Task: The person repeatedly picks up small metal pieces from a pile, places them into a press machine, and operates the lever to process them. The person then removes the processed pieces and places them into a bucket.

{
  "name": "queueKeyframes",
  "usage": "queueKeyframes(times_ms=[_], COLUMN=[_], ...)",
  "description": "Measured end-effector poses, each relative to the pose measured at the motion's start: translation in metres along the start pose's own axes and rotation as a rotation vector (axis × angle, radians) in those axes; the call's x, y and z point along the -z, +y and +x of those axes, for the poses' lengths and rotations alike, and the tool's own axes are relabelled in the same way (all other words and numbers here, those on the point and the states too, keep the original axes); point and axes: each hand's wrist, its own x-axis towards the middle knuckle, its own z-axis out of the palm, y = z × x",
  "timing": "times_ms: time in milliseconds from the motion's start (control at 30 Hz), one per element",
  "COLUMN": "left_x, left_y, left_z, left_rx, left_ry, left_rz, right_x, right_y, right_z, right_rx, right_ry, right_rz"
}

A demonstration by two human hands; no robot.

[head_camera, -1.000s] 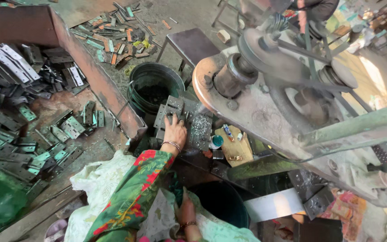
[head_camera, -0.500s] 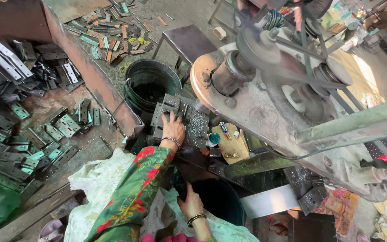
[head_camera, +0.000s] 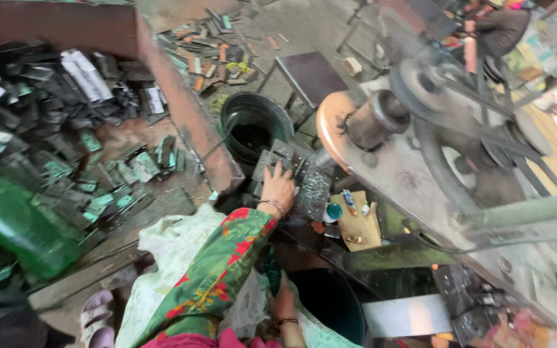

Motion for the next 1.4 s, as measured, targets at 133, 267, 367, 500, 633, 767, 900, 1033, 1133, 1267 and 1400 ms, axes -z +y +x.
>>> queueKeyframes(times_ms=[133, 267, 367, 500, 633, 767, 900, 1033, 1133, 1267, 1400], left_x=[0.04, 0.043, 0.015, -0.048, -0.101, -0.124, -0.131, -0.135, -0.136, -0.137, -0.136], left_y=[-0.029, -0.11, -0.193, -0.279, -0.314, -0.317, -0.314, -0.319, -0.32, -0.313, -0.303], left_z=[-0.019, -0.044, -0.094, -0.172, -0.219, -0.221, -0.205, -0.189, -0.188, -0.199, -0.205], left_rx=[0.072, 0.2, 0.348, 0.616, 0.636, 0.583, 0.487, 0.694, 0.643, 0.472, 0.551], left_ry=[0.287, 0.522, 0.463, 0.1, -0.03, -0.04, 0.038, 0.04, 0.093, 0.136, 0.121], left_rz=[-0.179, -0.406, -0.287, -0.073, 0.037, 0.189, 0.222, 0.018, -0.234, -0.27, -0.122], right_x=[0.05, 0.091, 0.102, 0.102, 0.102, 0.103, 0.104, 0.104, 0.106, 0.104, 0.104], right_y=[-0.015, -0.038, -0.058, -0.067, -0.065, -0.068, -0.071, -0.074, -0.077, -0.077, -0.071], right_z=[0.013, 0.035, 0.044, 0.048, 0.049, 0.049, 0.05, 0.05, 0.05, 0.051, 0.049], right_rx=[-0.348, -0.335, -0.326, -0.345, -0.33, -0.349, -0.356, -0.366, -0.387, -0.383, -0.394], right_ry=[-0.246, -0.362, -0.369, -0.388, -0.383, -0.389, -0.382, -0.396, -0.4, -0.395, -0.392], right_rz=[-0.08, -0.226, -0.221, -0.244, -0.236, -0.225, -0.205, -0.216, -0.226, -0.218, -0.211])
